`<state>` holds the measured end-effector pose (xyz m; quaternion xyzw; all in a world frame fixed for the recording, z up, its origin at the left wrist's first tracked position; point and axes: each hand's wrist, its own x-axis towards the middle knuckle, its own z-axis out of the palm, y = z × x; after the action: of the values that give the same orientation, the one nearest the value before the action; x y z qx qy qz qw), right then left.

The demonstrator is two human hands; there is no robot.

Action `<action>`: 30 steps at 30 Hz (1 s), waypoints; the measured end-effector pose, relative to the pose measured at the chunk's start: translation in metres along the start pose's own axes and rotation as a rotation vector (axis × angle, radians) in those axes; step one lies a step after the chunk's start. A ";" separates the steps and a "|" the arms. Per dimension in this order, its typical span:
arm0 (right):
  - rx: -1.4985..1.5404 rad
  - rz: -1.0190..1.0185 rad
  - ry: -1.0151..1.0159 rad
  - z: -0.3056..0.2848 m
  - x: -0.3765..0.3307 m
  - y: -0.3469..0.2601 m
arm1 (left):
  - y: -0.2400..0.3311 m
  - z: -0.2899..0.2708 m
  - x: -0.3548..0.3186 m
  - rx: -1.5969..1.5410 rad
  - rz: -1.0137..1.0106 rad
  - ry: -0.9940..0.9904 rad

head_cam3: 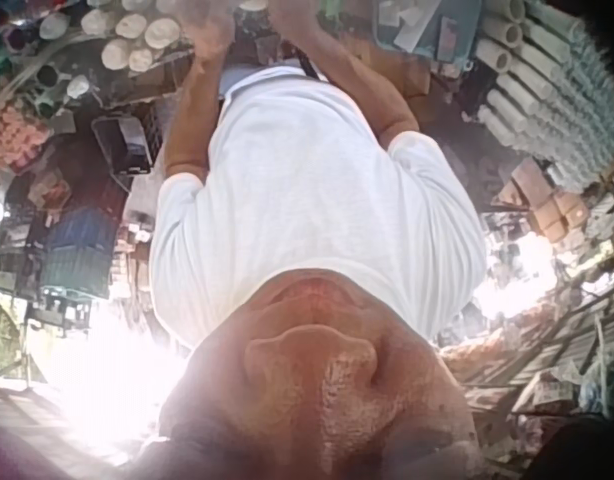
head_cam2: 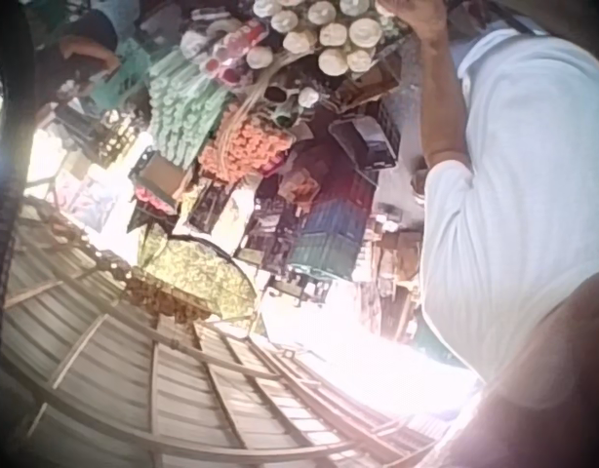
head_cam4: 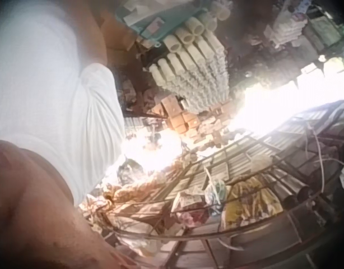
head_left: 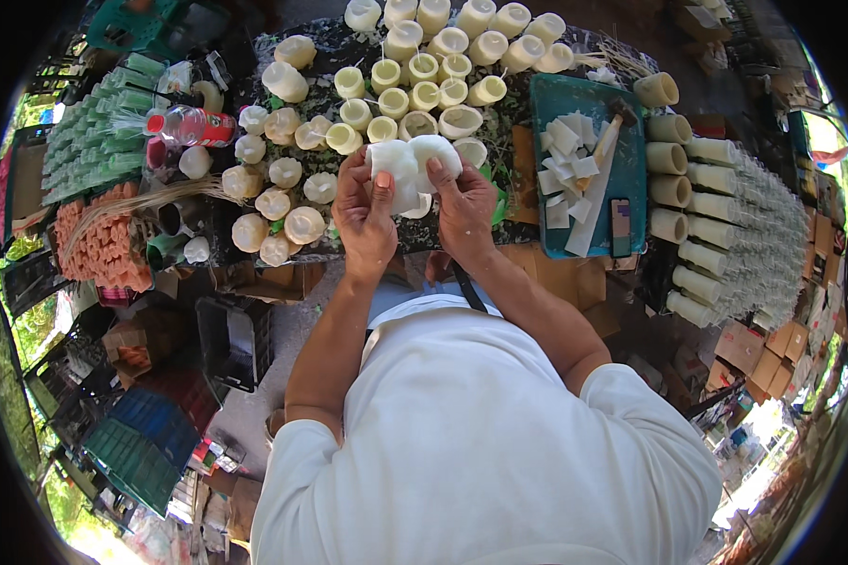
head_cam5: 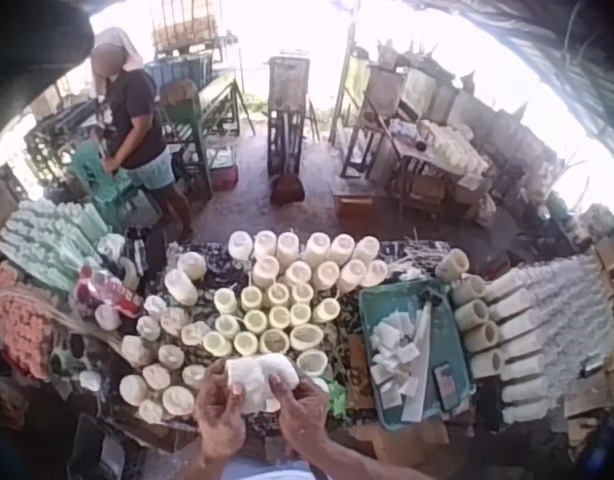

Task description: The person repeatedly picks up white cylindrical candle bases and white waxy petals from a table, then presses the petals onto the bases to form flower-shaped candles. The person handles the items one at a time and places the assembled candles back on the table among many similar items.

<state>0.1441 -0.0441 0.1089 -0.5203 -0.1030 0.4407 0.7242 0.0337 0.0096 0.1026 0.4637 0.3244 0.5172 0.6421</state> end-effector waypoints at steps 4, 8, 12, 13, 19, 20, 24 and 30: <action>0.181 0.090 0.019 -0.005 0.003 -0.005 | 0.002 0.001 0.000 0.209 0.062 -0.023; 0.155 0.085 0.010 -0.008 0.005 -0.008 | 0.007 -0.008 0.004 0.528 0.224 -0.121; -0.039 0.010 0.006 -0.007 0.000 -0.002 | 0.014 0.005 0.007 0.352 0.270 -0.129; -0.066 -0.004 -0.004 -0.007 -0.001 -0.003 | 0.017 0.006 0.008 0.327 0.187 -0.161; -0.154 0.002 -0.009 -0.002 -0.002 -0.011 | 0.010 -0.007 0.007 0.084 -0.055 -0.141; -0.083 0.040 0.005 -0.003 0.001 -0.007 | 0.007 -0.002 0.006 0.038 -0.017 -0.069; 0.240 0.230 0.064 0.002 0.006 0.004 | 0.009 0.010 0.002 0.426 0.380 0.010; 0.321 0.345 0.060 0.005 0.009 0.004 | 0.029 -0.001 0.010 0.884 0.805 -0.228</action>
<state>0.1440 -0.0332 0.1047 -0.4214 0.0806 0.5530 0.7142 0.0249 0.0202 0.1294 0.8251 0.2367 0.4828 0.1734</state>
